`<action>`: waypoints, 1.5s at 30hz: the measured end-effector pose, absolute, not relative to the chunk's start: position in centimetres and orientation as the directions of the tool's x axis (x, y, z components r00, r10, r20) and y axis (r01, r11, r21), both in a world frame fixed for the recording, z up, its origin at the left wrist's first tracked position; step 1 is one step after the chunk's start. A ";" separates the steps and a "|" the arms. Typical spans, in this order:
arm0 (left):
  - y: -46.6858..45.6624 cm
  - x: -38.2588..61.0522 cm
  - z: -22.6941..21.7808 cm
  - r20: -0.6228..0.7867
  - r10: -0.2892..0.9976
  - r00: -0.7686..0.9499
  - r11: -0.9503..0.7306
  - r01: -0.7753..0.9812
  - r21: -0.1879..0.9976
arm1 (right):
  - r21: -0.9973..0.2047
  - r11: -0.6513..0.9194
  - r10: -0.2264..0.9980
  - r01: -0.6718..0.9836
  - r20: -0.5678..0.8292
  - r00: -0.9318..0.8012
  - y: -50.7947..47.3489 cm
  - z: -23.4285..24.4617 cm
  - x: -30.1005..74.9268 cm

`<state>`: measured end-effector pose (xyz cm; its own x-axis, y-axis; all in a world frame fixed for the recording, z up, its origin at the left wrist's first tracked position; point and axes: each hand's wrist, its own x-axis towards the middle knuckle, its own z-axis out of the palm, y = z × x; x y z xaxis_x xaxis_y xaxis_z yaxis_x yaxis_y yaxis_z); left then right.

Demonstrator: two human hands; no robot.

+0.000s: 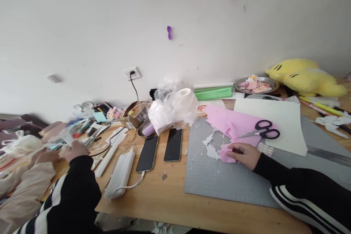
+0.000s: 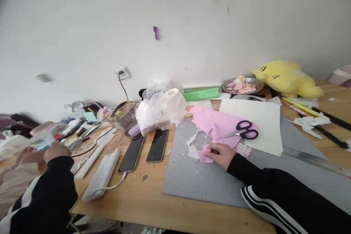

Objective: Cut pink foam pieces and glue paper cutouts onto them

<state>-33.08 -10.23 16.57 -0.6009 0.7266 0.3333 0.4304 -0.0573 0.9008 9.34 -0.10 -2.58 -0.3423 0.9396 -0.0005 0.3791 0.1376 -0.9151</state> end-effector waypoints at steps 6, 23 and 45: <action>-0.2 -31.3 13.5 0.276 0.553 -0.786 -0.236 0.170 0.957 | -0.943 0.073 0.947 0.324 -0.037 -0.320 -0.2 -2.3 8.9; 3.1 -17.9 5.5 0.552 0.705 -0.445 -0.269 0.552 0.789 | -0.916 0.135 0.945 0.378 0.004 -0.327 -0.2 -2.6 9.2; 0.2 -16.0 13.7 0.615 0.710 -0.344 -0.331 0.607 0.723 | -0.743 0.403 0.870 0.535 0.129 -0.476 0.0 -2.7 9.5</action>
